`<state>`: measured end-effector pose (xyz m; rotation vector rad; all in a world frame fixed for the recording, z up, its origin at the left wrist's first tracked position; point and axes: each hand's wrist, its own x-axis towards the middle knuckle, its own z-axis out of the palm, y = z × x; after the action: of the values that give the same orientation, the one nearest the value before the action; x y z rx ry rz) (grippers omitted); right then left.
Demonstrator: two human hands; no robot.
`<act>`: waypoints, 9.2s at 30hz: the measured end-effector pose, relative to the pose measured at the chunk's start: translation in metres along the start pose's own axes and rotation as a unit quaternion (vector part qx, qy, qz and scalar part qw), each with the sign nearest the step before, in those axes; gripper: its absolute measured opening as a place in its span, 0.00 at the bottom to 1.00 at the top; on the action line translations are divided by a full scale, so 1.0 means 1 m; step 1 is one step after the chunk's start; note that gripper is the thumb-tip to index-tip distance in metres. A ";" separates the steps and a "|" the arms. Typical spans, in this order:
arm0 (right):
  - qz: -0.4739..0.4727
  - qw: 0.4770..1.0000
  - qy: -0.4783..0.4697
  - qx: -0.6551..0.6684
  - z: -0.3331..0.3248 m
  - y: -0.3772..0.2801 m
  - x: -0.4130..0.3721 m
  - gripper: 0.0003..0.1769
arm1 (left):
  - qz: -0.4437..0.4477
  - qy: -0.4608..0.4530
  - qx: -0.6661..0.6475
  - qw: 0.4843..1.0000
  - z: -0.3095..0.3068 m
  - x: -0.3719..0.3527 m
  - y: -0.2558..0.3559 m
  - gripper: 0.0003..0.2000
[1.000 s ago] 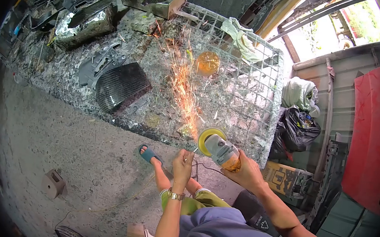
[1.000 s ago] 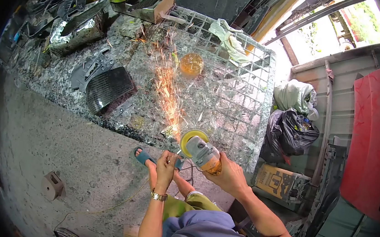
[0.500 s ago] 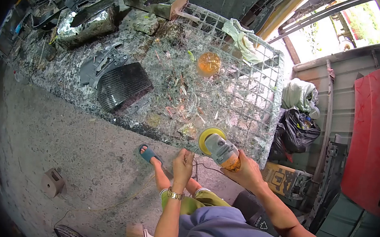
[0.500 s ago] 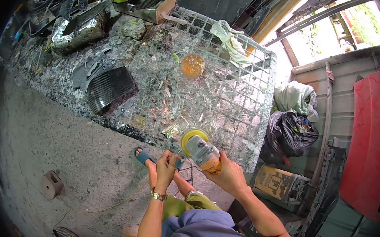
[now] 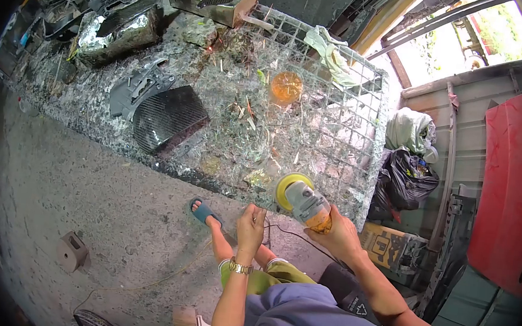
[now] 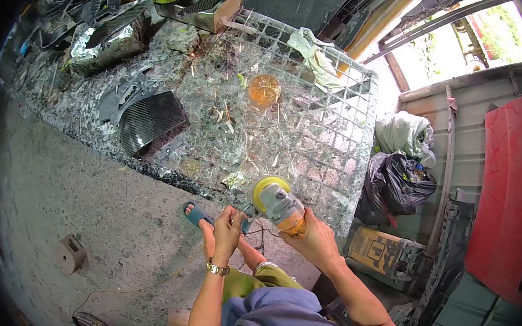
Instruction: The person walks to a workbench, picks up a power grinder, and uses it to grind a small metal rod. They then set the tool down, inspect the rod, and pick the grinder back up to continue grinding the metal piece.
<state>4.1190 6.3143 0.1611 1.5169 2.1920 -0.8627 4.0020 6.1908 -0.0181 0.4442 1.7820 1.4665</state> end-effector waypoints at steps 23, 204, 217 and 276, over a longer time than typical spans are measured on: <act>-0.027 1.000 -0.006 -0.009 0.005 -0.003 -0.004 0.34 | 0.007 -0.004 0.063 0.998 -0.002 -0.001 0.007 0.10; -0.074 0.978 0.024 0.192 -0.029 0.022 -0.077 0.40 | 0.219 0.019 0.220 0.950 -0.020 -0.051 0.117 0.08; -0.105 0.889 0.036 0.443 -0.025 0.058 -0.061 0.28 | 0.156 0.048 0.124 0.979 -0.020 -0.060 0.118 0.07; -0.089 0.979 0.053 0.175 -0.020 0.025 -0.089 0.36 | -0.071 -0.050 -0.126 0.988 -0.023 -0.069 0.120 0.07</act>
<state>4.1770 6.2688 0.2209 1.5660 2.3765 -1.3115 4.0048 6.1611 0.1194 0.2513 1.4945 1.5153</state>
